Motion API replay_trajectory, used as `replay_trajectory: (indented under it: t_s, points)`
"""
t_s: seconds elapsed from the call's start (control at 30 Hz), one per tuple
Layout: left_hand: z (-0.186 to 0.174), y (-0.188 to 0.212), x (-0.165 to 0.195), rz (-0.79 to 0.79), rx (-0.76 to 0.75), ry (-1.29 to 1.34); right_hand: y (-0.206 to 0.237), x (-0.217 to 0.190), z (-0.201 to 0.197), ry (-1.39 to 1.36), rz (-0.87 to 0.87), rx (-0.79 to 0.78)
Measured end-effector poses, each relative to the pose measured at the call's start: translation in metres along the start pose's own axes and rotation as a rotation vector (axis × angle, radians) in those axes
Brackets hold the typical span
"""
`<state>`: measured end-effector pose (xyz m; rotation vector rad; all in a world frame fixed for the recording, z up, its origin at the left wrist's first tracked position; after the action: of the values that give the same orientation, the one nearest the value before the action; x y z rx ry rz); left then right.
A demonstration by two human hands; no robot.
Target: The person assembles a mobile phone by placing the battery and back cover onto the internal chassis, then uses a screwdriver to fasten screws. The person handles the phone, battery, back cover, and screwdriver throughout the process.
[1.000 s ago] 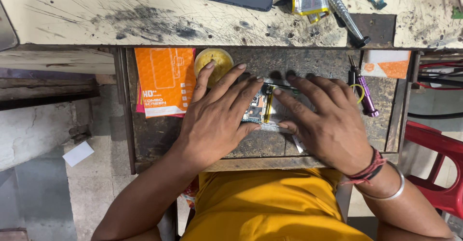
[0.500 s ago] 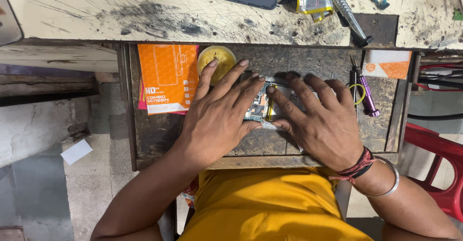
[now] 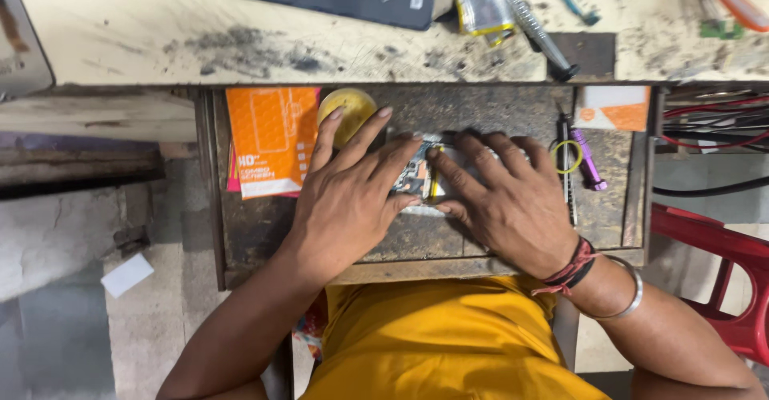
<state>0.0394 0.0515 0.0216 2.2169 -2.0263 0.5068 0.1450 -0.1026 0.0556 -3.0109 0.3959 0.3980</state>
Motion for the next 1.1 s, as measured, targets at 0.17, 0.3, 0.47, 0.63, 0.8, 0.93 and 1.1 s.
replay_trajectory:
  t_s: [0.17,0.3,0.47,0.63,0.8,0.93,1.1]
  points:
    - [0.002,-0.0005,-0.0014,-0.012,0.002,-0.029,-0.0014,0.0005,0.0024,-0.046,-0.022,0.037]
    - [0.0027,0.0,-0.0016,-0.021,0.005,-0.046,-0.0014,-0.0003,0.0027,-0.08,-0.026,0.053]
    - [0.005,0.0014,-0.0021,-0.024,-0.001,-0.045,-0.0022,0.0007,0.0033,-0.098,-0.008,0.061]
    - [0.0038,0.0025,-0.0016,-0.02,0.015,-0.047,-0.0007,-0.0007,0.0055,-0.072,-0.007,0.06]
    - [-0.0007,-0.0012,-0.0004,-0.022,0.012,-0.017,0.0,0.0011,0.0047,-0.076,-0.029,0.057]
    - [-0.002,-0.0011,0.0004,-0.036,0.001,-0.006,0.0017,0.0028,0.0038,-0.101,-0.032,0.052]
    - [-0.0012,0.0008,0.0007,-0.016,0.036,-0.011,0.0024,0.0044,0.0052,-0.091,-0.028,0.047]
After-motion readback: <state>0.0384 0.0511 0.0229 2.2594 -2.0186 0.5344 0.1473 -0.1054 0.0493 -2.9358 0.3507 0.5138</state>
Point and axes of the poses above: each hand's wrist, its own y-axis away from the middle knuckle, its own z-axis out of the palm, x = y × z, the point moved 4 cm from there along -y, towards the middle knuckle, and after that the axes turned 14 degrees about -y, right-handed, at the moved point
